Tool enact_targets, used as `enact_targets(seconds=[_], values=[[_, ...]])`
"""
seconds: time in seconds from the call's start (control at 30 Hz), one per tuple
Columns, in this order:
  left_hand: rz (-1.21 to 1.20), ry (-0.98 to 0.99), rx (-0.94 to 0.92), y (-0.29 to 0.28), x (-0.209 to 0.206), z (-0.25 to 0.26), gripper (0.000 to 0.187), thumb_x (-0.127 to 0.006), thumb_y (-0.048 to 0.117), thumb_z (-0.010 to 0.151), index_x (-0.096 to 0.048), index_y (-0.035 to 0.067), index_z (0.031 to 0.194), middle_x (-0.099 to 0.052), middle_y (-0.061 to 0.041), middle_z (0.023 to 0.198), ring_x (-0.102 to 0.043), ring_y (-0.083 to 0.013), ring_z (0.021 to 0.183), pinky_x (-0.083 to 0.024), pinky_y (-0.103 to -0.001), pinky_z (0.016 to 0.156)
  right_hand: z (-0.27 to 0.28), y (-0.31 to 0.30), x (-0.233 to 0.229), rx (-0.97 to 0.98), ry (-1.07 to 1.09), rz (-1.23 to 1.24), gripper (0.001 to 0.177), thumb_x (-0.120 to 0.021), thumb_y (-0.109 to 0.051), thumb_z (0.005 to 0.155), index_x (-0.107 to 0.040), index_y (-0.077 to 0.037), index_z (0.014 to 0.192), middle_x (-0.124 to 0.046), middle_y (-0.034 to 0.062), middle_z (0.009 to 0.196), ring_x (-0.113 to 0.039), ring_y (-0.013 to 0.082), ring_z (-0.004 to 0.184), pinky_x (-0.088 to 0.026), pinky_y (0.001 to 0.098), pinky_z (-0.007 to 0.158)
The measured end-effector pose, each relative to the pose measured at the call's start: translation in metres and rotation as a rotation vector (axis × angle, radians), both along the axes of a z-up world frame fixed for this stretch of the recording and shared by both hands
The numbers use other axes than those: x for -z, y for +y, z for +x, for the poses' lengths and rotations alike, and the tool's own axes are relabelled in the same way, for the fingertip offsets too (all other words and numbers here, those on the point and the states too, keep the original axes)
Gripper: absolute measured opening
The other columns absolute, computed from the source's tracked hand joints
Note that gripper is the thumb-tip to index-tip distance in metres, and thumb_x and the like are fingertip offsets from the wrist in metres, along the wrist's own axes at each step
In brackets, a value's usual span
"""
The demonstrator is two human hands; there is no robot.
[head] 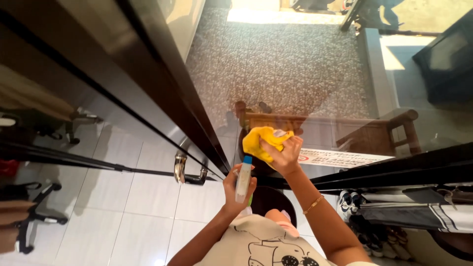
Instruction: Cleaning a glass door using a spray bottle and a cloth.
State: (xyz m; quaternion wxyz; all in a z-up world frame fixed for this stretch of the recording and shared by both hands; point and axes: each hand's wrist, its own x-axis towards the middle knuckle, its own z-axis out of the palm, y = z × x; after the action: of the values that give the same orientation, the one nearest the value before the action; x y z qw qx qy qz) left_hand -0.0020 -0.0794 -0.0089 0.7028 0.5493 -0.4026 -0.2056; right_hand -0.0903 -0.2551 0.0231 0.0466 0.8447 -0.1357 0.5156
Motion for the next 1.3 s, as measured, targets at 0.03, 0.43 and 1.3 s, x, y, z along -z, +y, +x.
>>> enact_targets(seconds=[0.03, 0.43, 1.3], values=[[-0.002, -0.002, 0.008, -0.003, 0.001, 0.002, 0.03, -0.071, 0.005, 0.091, -0.063, -0.001, 0.12, -0.062, 0.001, 0.082, -0.056, -0.0047, 0.069, -0.05, -0.023, 0.064, -0.002, -0.005, 0.003, 0.008, -0.002, -0.002, 0.034, -0.083, -0.023, 0.072, -0.078, -0.023, 0.106, -0.063, 0.008, 0.102, -0.061, 0.0294, 0.087, -0.044, 0.0448, 0.073], [0.112, 0.066, 0.03, 0.002, 0.005, 0.006, 0.027, -0.07, 0.004, 0.091, -0.063, 0.001, 0.117, -0.062, 0.002, 0.085, -0.055, -0.0037, 0.064, -0.047, -0.022, 0.056, -0.019, -0.008, 0.032, 0.094, 0.022, -0.038, 0.036, -0.084, -0.027, 0.074, -0.078, -0.026, 0.109, -0.054, 0.0056, 0.113, -0.059, 0.0291, 0.096, -0.047, 0.0446, 0.083], [0.13, 0.053, 0.051, -0.008, 0.084, 0.056, 0.026, -0.069, -0.003, 0.085, -0.069, 0.001, 0.111, -0.056, 0.003, 0.076, -0.048, -0.0032, 0.067, -0.044, -0.021, 0.059, -0.038, -0.04, 0.059, 0.036, -0.179, -0.187, 0.027, -0.083, -0.021, 0.077, -0.073, -0.02, 0.102, -0.06, 0.0149, 0.104, -0.06, 0.0374, 0.087, -0.044, 0.0473, 0.071]])
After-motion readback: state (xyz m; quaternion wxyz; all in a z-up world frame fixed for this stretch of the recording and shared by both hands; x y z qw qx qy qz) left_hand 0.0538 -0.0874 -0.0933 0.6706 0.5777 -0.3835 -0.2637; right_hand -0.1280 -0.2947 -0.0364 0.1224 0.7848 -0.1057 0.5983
